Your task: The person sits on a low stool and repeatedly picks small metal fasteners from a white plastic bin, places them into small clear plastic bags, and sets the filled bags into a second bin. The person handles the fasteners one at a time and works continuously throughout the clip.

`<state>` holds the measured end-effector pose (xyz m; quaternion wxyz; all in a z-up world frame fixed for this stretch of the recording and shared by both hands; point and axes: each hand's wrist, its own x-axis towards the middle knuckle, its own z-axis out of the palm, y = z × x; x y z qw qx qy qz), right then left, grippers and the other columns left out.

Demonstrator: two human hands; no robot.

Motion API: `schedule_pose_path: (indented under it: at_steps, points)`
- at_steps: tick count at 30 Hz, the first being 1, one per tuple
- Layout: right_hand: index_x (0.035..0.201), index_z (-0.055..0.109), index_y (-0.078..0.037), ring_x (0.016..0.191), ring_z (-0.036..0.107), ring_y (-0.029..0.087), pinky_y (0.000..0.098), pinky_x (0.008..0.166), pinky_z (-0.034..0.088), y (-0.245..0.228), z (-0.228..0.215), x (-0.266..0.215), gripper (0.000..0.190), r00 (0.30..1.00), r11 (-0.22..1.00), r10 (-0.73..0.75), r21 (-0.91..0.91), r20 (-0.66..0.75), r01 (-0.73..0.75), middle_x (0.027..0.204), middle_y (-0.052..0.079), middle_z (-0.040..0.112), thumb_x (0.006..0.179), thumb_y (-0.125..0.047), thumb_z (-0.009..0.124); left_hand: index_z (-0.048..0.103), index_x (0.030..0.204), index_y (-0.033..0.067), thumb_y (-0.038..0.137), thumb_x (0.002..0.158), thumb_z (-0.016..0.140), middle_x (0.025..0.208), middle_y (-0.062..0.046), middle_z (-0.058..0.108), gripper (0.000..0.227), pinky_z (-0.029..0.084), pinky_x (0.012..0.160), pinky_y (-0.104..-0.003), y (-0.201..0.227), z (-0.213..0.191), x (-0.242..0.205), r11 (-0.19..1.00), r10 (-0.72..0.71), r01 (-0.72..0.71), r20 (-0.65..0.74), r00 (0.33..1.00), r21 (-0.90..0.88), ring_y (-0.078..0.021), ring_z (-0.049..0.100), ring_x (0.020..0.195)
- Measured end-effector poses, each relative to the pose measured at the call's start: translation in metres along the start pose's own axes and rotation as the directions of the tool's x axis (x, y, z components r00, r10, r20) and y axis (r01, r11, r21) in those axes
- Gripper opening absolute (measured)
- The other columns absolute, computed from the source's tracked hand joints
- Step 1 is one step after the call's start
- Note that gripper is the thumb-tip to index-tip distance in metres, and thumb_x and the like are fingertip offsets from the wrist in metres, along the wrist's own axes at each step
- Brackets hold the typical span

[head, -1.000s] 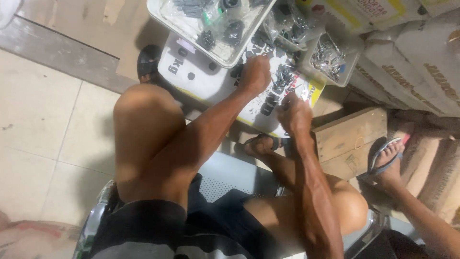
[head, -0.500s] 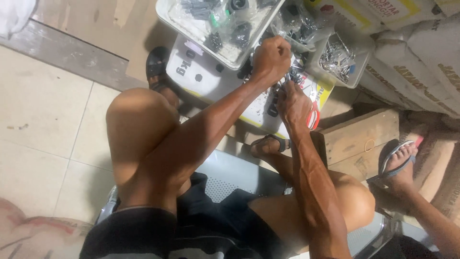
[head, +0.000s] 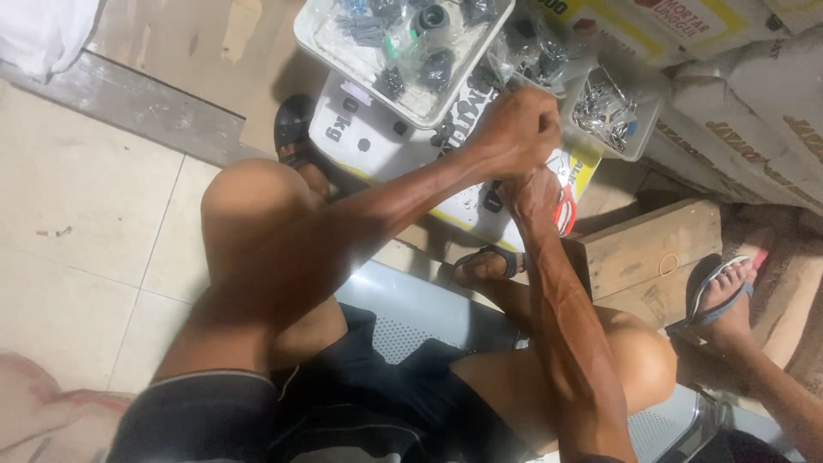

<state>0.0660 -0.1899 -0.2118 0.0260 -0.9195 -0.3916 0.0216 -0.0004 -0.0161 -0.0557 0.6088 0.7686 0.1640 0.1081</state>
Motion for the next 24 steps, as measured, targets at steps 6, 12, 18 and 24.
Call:
schedule_pose_path:
  at_steps: [6,12,18,24]
  points:
    - [0.089,0.076,-0.003,0.079,0.074,0.044,0.0538,0.062,0.058,-0.012,-0.051,-0.007,0.019,0.990,0.987,0.015,0.159,0.142,-0.037,0.082,0.019,0.073,0.089,-0.014,0.060,0.075,0.080,0.0045,0.018,0.081,0.058,0.081,-0.024,0.075,0.022,0.062,0.074,-0.057,0.025,-0.018,-0.022,0.959,-0.031,-0.016,0.160,0.987,0.283,-0.0459,0.076,0.084]
    - [0.091,0.075,-0.006,0.080,0.074,0.042,0.0535,0.064,0.057,-0.015,-0.049,-0.010,0.016,0.993,0.985,0.000,0.171,0.119,-0.020,0.083,0.017,0.073,0.089,-0.016,0.062,0.076,0.087,0.0029,0.019,0.081,0.061,0.086,-0.023,0.077,0.023,0.062,0.071,-0.058,0.016,0.006,-0.003,0.953,-0.006,-0.057,0.205,0.979,0.297,-0.0454,0.077,0.086]
    - [0.092,0.074,-0.008,0.081,0.074,0.041,0.0532,0.065,0.056,-0.024,-0.049,-0.004,0.014,0.997,0.982,0.003,0.186,0.072,-0.017,0.083,0.015,0.072,0.089,-0.018,0.064,0.076,0.090,-0.0001,0.013,0.086,0.057,0.087,-0.024,0.078,0.024,0.064,0.068,-0.052,0.023,0.004,0.006,0.960,-0.018,-0.042,0.214,0.977,0.276,-0.0435,0.078,0.086]
    - [0.094,0.073,-0.010,0.083,0.074,0.039,0.0529,0.067,0.056,-0.032,-0.053,-0.008,0.013,1.000,0.980,0.007,0.199,0.025,-0.012,0.083,0.013,0.072,0.089,-0.019,0.066,0.074,0.100,-0.0012,0.011,0.089,0.061,0.091,-0.024,0.078,0.021,0.066,0.071,-0.048,0.022,0.010,0.005,0.966,-0.018,-0.043,0.231,0.973,0.257,-0.0426,0.079,0.087]
